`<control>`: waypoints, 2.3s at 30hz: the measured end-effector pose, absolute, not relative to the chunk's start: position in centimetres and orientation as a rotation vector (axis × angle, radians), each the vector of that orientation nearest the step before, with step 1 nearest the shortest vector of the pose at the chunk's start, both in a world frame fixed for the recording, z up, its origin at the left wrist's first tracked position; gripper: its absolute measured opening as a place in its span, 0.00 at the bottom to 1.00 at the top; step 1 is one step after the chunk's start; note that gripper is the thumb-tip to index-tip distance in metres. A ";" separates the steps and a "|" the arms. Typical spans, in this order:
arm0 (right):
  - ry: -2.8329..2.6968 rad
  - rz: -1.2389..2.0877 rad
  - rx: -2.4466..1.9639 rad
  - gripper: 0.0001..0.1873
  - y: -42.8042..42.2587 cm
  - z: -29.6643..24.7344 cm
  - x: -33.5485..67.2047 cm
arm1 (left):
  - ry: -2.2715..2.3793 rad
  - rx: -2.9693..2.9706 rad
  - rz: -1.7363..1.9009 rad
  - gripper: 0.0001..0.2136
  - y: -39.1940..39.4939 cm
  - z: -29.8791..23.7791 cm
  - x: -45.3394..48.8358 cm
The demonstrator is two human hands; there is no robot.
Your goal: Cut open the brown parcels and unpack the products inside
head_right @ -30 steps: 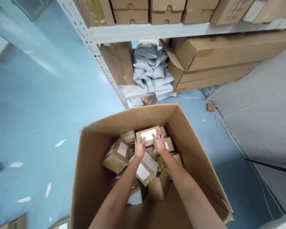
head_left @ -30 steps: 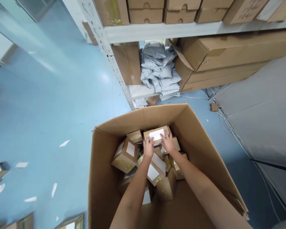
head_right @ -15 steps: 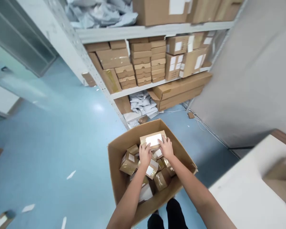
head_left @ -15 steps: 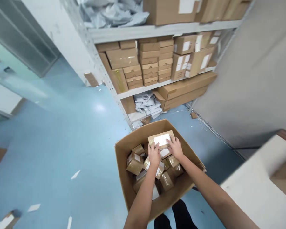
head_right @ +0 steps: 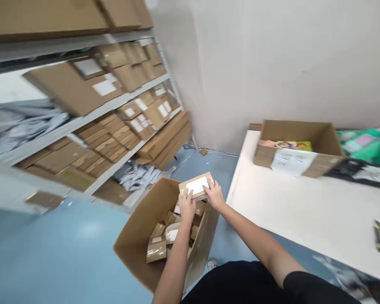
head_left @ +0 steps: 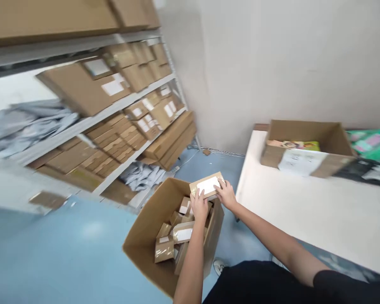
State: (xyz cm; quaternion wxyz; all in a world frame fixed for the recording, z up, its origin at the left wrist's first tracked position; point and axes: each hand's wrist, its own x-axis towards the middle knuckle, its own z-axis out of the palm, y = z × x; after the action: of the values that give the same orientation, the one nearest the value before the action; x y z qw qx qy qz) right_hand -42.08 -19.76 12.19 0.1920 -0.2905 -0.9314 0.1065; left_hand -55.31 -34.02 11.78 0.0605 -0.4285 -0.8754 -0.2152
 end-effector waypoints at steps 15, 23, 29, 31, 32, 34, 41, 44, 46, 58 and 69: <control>-2.123 0.337 -1.962 0.31 -4.1 5.6 1.5 | -2.172 -2.612 -0.503 0.27 -2.2 9.0 -18.9; -2.295 0.717 -2.098 0.32 -3.2 2.8 6.7 | -2.298 -2.694 -0.446 0.28 -3.1 4.6 -14.6; -2.332 0.664 -2.064 0.34 1.9 3.3 7.2 | -2.423 -2.705 -0.436 0.28 -3.0 3.1 -15.4; -2.396 0.740 -2.123 0.35 3.0 3.0 7.1 | -2.435 -2.737 -0.439 0.28 -2.0 2.7 -15.2; -2.411 0.766 -2.156 0.34 3.3 2.8 6.9 | -2.439 -2.754 -0.448 0.28 -1.4 2.5 -15.0; -2.396 0.775 -2.238 0.33 3.3 2.4 6.3 | -2.447 -2.792 -0.468 0.29 0.0 2.1 -14.2; -1.998 0.704 -2.589 0.38 2.6 2.5 3.9 | -2.513 -2.826 -0.086 0.37 6.2 2.2 -11.0; -1.919 0.789 -2.609 0.37 3.3 3.3 5.1 | -2.388 -2.904 0.215 0.43 8.4 2.8 -9.8; -1.942 0.914 -2.558 0.37 3.3 3.6 6.9 | -2.244 -2.982 0.340 0.46 9.7 3.3 -9.0; -1.793 0.870 -2.483 0.35 3.9 0.8 27.0 | -2.164 -2.827 0.859 0.59 12.7 4.5 -6.7; -1.566 1.295 -2.596 0.43 6.1 -5.8 29.9 | -2.462 -2.711 0.839 0.61 7.6 3.5 -3.5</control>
State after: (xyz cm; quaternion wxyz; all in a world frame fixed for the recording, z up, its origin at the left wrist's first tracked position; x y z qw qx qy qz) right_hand 29.95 6.06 -5.79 -0.0773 -0.7851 -0.4736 0.3916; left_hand -3.55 7.58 3.46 -0.3028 -0.6877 -0.6246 0.2129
